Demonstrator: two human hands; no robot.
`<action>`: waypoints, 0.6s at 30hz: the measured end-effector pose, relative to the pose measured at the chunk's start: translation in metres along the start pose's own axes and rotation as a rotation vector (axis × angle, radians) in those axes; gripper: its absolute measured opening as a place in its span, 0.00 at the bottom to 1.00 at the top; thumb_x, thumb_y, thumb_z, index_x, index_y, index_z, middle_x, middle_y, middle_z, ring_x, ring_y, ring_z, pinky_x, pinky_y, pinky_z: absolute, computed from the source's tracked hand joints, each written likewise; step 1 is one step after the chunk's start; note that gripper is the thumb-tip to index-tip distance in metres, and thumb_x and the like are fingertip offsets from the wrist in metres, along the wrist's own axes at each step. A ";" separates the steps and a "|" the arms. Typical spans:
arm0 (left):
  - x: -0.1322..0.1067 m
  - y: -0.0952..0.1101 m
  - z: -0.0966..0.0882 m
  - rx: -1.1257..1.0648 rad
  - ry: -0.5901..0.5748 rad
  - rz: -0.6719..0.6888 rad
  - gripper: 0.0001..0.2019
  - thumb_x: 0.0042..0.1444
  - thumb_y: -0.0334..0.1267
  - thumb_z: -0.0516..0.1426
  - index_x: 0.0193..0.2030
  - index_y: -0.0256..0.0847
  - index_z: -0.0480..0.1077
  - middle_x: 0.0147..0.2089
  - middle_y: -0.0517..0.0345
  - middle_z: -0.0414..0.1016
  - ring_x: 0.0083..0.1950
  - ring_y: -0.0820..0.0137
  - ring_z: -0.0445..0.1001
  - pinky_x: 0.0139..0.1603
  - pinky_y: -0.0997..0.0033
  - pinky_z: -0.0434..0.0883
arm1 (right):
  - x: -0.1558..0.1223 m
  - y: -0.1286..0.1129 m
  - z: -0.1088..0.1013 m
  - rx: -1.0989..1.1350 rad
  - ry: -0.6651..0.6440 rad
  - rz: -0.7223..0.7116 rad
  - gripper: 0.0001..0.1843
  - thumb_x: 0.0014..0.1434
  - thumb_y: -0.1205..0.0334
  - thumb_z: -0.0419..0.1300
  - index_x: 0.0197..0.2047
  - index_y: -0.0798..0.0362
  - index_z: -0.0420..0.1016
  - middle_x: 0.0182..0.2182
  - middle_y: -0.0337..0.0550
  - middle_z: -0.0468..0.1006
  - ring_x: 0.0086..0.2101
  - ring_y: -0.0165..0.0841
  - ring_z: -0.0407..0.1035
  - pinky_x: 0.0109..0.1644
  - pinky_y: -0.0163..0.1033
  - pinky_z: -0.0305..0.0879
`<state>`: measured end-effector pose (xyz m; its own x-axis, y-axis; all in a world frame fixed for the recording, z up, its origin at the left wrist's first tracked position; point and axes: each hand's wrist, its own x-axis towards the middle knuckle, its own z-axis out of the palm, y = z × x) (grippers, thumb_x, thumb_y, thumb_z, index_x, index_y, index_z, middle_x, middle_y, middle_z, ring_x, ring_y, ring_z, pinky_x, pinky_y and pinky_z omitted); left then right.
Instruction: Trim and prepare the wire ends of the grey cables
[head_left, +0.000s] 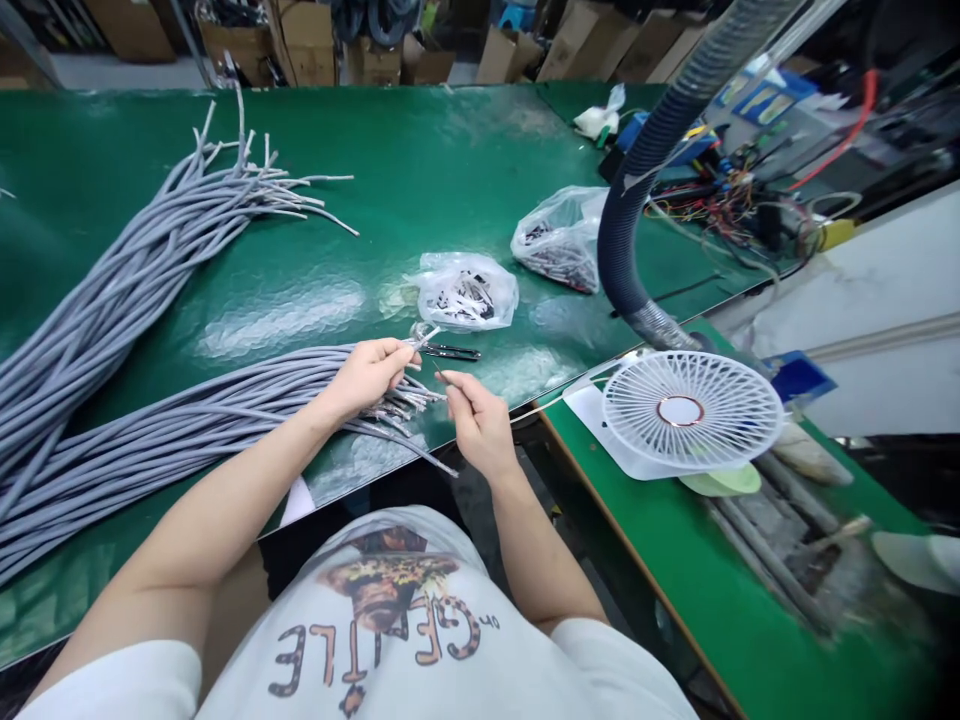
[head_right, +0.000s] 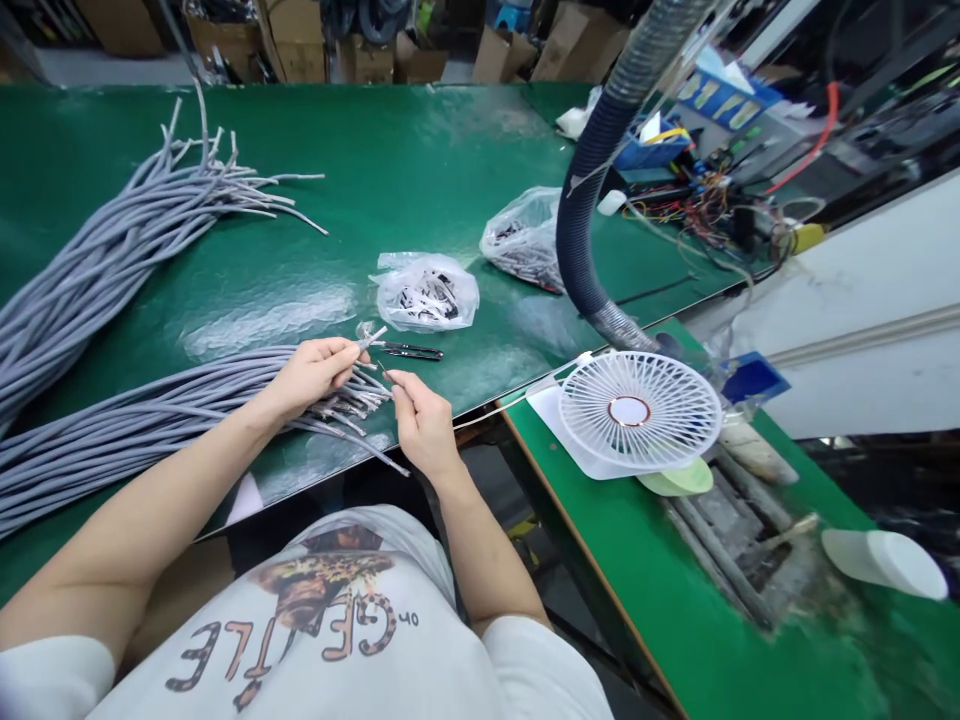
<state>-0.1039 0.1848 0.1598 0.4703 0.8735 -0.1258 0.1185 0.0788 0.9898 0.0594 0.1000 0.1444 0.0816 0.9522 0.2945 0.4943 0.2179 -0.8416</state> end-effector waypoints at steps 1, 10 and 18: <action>-0.001 0.002 -0.001 -0.035 -0.015 -0.013 0.16 0.57 0.48 0.53 0.33 0.33 0.71 0.14 0.70 0.55 0.16 0.81 0.47 0.19 0.78 0.48 | 0.000 0.005 0.002 0.010 0.004 0.021 0.14 0.65 0.61 0.50 0.47 0.54 0.73 0.33 0.44 0.76 0.28 0.29 0.68 0.33 0.36 0.66; -0.006 0.006 -0.001 -0.110 -0.083 -0.061 0.21 0.54 0.53 0.57 0.32 0.32 0.70 0.13 0.71 0.50 0.15 0.82 0.44 0.18 0.77 0.42 | 0.011 0.001 0.006 0.060 -0.012 0.084 0.15 0.63 0.58 0.51 0.46 0.53 0.76 0.25 0.42 0.72 0.35 0.35 0.71 0.36 0.38 0.67; -0.008 0.007 0.000 -0.117 -0.092 -0.079 0.21 0.53 0.54 0.57 0.32 0.33 0.69 0.13 0.72 0.49 0.15 0.82 0.43 0.17 0.77 0.41 | 0.009 0.006 0.006 0.085 -0.029 0.068 0.15 0.64 0.58 0.51 0.46 0.53 0.76 0.30 0.43 0.75 0.33 0.33 0.71 0.36 0.37 0.67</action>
<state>-0.1063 0.1787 0.1677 0.5421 0.8152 -0.2040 0.0584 0.2056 0.9769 0.0581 0.1110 0.1395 0.0867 0.9709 0.2230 0.4130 0.1687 -0.8950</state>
